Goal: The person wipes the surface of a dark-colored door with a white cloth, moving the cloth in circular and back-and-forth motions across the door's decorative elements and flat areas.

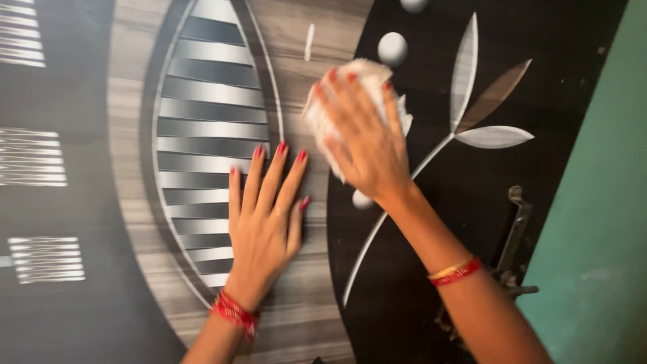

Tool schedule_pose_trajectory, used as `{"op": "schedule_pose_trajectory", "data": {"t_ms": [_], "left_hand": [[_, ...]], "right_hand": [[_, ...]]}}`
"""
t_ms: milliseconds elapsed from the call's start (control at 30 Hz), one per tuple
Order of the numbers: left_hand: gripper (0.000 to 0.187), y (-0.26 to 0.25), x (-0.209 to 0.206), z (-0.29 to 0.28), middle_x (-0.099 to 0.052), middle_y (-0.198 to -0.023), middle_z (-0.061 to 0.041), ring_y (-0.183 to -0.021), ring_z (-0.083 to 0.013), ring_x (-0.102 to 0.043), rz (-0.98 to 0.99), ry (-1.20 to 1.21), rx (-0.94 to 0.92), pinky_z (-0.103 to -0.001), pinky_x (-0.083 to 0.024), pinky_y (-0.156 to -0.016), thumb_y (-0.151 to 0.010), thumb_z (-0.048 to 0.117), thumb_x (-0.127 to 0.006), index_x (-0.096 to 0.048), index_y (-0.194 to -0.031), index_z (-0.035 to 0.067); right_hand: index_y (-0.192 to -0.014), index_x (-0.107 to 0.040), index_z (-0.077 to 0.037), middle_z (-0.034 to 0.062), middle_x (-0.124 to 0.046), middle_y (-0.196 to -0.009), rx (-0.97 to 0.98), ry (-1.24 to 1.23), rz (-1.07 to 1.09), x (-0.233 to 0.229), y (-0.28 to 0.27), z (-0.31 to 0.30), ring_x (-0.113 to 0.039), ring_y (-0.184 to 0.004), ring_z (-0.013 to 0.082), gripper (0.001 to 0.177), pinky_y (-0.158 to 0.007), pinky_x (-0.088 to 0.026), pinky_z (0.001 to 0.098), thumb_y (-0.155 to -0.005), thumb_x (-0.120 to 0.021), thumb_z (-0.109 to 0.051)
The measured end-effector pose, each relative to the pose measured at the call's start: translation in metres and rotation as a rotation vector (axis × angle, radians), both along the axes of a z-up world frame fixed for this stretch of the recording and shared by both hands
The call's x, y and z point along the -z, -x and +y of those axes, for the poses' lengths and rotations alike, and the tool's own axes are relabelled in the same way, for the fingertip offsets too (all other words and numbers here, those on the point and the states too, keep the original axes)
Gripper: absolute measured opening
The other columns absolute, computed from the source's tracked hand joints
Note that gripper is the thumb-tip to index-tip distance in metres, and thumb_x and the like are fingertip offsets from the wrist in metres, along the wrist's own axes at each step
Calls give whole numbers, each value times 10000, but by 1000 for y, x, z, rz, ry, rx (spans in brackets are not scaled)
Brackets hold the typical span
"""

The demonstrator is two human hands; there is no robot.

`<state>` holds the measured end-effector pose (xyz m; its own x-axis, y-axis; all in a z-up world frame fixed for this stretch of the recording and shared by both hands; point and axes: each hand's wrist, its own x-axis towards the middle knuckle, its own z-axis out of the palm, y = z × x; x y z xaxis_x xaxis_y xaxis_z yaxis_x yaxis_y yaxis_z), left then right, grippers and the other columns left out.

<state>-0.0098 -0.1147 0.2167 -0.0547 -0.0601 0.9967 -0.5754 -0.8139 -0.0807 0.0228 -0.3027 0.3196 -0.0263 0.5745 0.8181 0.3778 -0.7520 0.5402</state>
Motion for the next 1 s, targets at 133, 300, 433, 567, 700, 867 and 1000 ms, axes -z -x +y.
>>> {"op": "schedule_pose_trajectory", "data": {"t_ms": [133, 300, 433, 567, 700, 867, 1000], "left_hand": [[571, -5, -44, -7, -485, -1586, -109, -1506, -321, -391, -35, -72, 0, -537, -234, -1258, -982, 174, -606, -508, -1543, 147], [590, -4, -63, -2, -469, -1602, -95, -1519, -296, -383, -54, -164, -7, -512, -221, -1265, -988, 179, -595, -470, -1563, 146], [627, -1, -60, -5, -428, -1629, -114, -1528, -297, -367, -21, -157, -28, -498, -216, -1271, -988, 187, -597, -431, -1589, 122], [645, -2, -62, -5, -397, -1646, -124, -1541, -319, -347, -26, -123, 6, -502, -232, -1277, -986, 214, -601, -413, -1595, 115], [652, -7, -58, -2, -385, -1651, -133, -1546, -352, -335, -49, -103, 78, -518, -250, -1281, -1009, 307, -628, -413, -1591, 105], [578, -16, -46, 9, -422, -1647, -89, -1582, -319, -354, -109, 59, 222, -493, -216, -1341, -1049, 240, -570, -447, -1607, 150], [547, -20, -45, 16, -384, -1666, -117, -1593, -323, -322, -169, 164, 222, -489, -153, -1353, -1107, 197, -504, -418, -1643, 125]], "right_hand": [[-1571, -475, -114, 112, -360, -1683, 35, -65, 10, 13, -4, 1, -277, -1588, 283, 600, -1297, -105, 588, -1029, -552, -358], [-1430, -539, -167, 63, -467, -1591, 19, 136, 50, 63, -6, -31, -323, -1544, 249, 494, -1278, -107, 602, -1010, -553, -426], [-1607, -398, -69, 116, -418, -1667, -43, -374, -3, 46, -15, -76, -299, -1615, 282, 542, -1327, -118, 585, -1115, -374, -294], [-1634, -341, -41, 182, -297, -1702, 104, -636, -99, 22, -19, -80, -204, -1591, 369, 575, -1263, -50, 623, -1113, -328, -285], [-1616, -365, -82, 149, -333, -1690, 113, -418, -61, 34, -11, -26, -234, -1599, 321, 570, -1283, -37, 617, -1085, -396, -286], [-1579, -374, -63, 123, -370, -1659, -119, -112, 147, 46, -1, 80, -222, -1585, 233, 663, -1297, -47, 584, -1001, -479, -370], [-1614, -388, -128, 39, -370, -1698, 35, -81, -15, 20, 4, 111, -202, -1619, 204, 577, -1333, -59, 556, -1077, -472, -319]]}}
